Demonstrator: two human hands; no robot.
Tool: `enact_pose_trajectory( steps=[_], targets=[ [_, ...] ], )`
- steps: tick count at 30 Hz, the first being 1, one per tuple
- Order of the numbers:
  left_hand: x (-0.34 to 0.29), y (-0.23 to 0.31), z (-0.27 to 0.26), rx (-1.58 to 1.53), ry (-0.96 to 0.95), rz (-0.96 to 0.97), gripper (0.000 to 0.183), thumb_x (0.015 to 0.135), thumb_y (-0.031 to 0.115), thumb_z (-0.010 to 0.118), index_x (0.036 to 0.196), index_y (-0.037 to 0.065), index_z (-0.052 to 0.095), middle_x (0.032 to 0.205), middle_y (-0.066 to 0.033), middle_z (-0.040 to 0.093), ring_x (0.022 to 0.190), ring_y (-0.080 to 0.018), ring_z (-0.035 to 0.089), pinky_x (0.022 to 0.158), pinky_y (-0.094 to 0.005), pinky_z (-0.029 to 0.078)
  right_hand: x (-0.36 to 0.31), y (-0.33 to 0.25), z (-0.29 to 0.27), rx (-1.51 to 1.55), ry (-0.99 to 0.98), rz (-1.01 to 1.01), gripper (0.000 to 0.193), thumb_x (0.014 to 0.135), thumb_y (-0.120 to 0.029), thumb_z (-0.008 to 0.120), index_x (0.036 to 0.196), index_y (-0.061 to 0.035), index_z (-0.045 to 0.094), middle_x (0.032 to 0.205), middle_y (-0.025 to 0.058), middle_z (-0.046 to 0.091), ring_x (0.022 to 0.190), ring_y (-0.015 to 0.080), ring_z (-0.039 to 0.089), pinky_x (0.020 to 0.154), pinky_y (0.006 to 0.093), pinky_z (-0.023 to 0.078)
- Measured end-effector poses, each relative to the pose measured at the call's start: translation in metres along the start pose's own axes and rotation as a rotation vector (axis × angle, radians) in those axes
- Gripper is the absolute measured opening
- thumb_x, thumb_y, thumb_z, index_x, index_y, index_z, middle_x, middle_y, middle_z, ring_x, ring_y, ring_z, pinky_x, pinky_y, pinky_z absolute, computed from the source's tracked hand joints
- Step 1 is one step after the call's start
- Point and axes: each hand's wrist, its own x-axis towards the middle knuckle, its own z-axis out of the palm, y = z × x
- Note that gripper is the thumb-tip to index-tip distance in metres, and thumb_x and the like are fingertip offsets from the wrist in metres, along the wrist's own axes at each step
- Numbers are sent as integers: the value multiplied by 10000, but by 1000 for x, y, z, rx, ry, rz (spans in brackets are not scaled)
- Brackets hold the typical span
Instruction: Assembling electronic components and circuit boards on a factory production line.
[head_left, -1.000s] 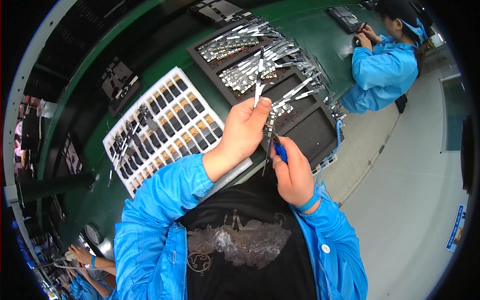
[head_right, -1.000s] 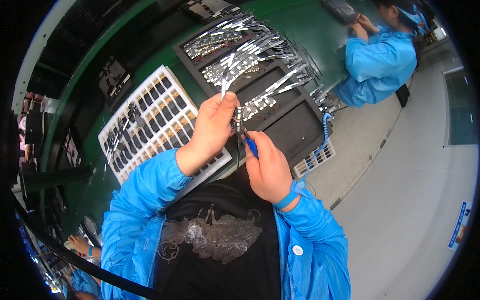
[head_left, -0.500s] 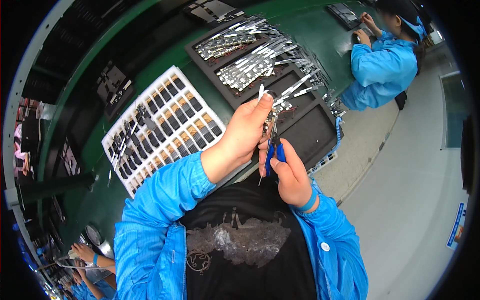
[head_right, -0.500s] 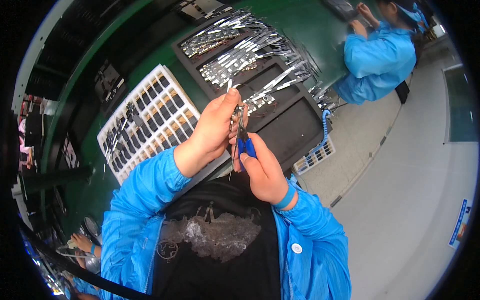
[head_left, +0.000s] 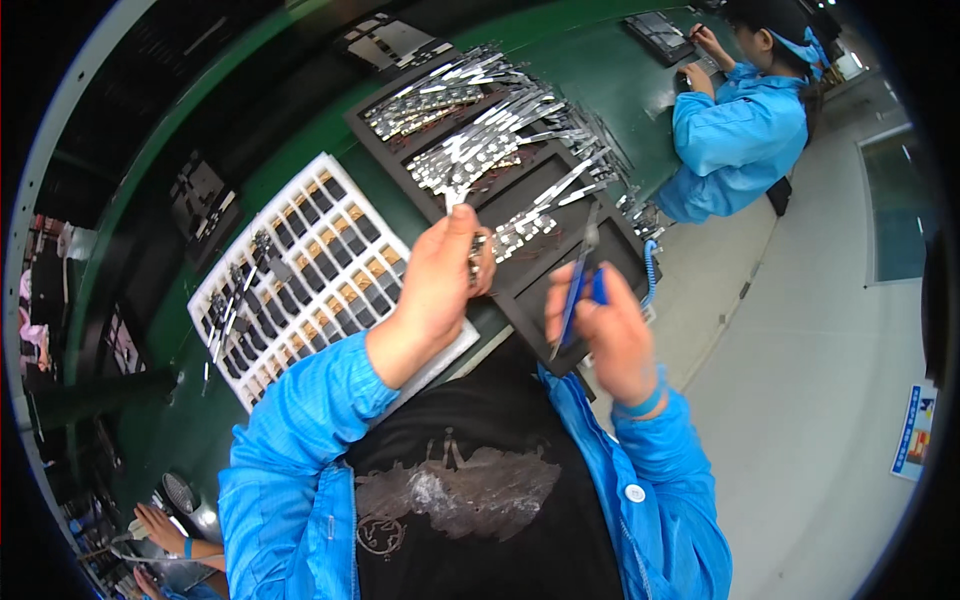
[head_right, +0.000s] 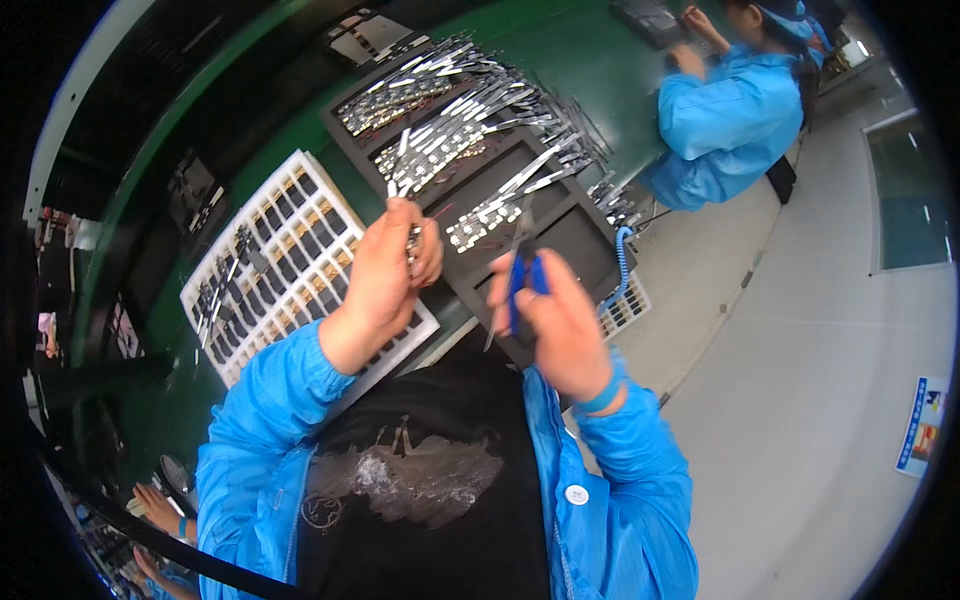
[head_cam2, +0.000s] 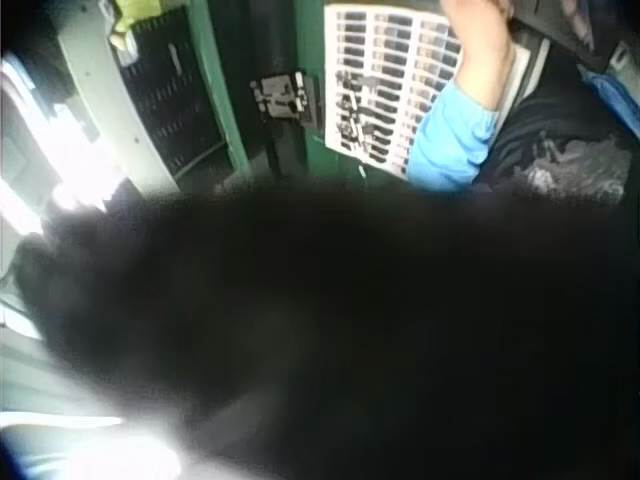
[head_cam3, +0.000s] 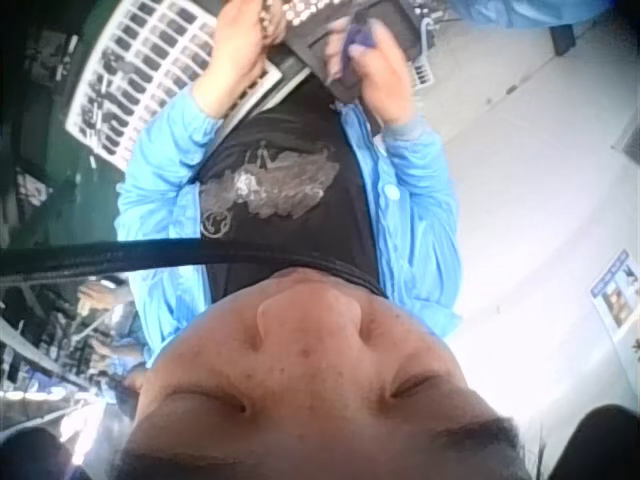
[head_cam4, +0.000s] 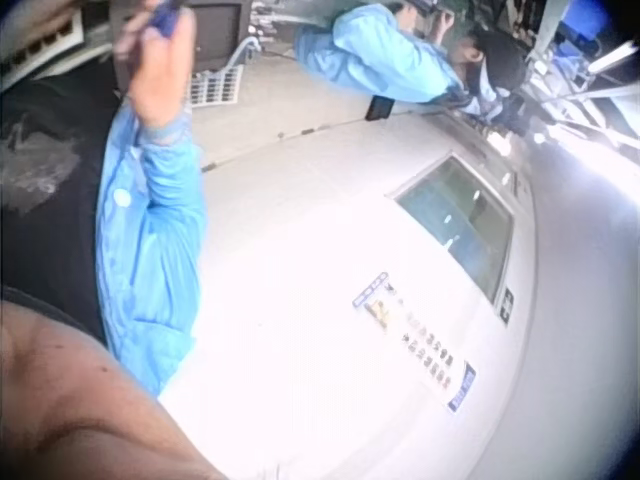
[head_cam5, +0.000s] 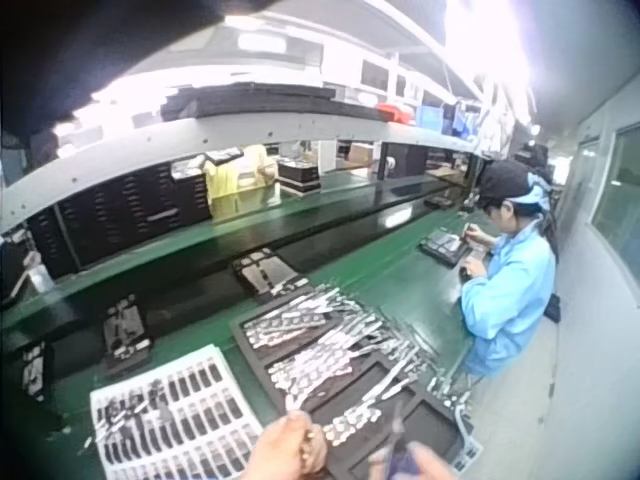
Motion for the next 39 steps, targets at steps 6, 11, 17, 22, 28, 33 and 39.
enact_pose_trajectory(
  steps=[6,11,17,22,28,33,39],
  targets=[
    [-5,8,-33,157,-50,159,482,1061,481,397,736,126,399,559,-11,405,489,-106,351,480,-253,302,52,-75,-94,-943,135,-279,314,961,-102,450,1252,-5,516,950,140,632,848,253,630,753,371,503],
    [-10,11,-35,148,-7,175,477,1056,483,416,729,136,394,554,-8,404,485,-103,346,479,-255,300,166,-56,-180,-1570,81,-159,278,927,-185,510,1111,23,538,1050,307,644,1013,486,593,886,517,466],
    [-19,13,-50,159,61,235,461,1053,469,435,734,137,402,562,-10,407,480,-98,335,479,-248,294,248,-15,-213,-1733,18,-44,316,938,-215,501,1128,26,575,1083,292,662,1053,463,613,933,509,473],
    [-18,12,-62,107,67,266,499,1044,482,471,714,109,482,612,12,479,530,-67,390,501,-234,326,250,-15,-215,-1831,25,64,331,959,-229,487,1169,4,592,1137,271,663,1084,446,620,956,487,480],
    [-26,13,-71,347,114,328,515,1056,494,408,712,110,407,574,-15,423,517,-91,357,509,-247,301,147,-55,-124,-1513,133,-307,270,897,-159,523,1107,2,573,1081,255,645,1019,437,614,899,500,489],
    [-35,14,-79,434,98,281,550,1050,495,439,692,82,500,600,19,441,542,-62,367,512,-228,297,46,-21,-78,-1478,-45,-489,342,811,-75,593,1150,-32,600,1095,199,629,1032,399,602,869,474,485],
    [-47,20,-82,645,-58,86,366,1036,326,558,828,29,609,659,79,452,631,-38,391,560,-259,368,19,30,-59,-1562,-11,-483,475,777,-176,741,1220,-64,613,1189,114,581,1139,313,540,984,427,371]
  ],
)
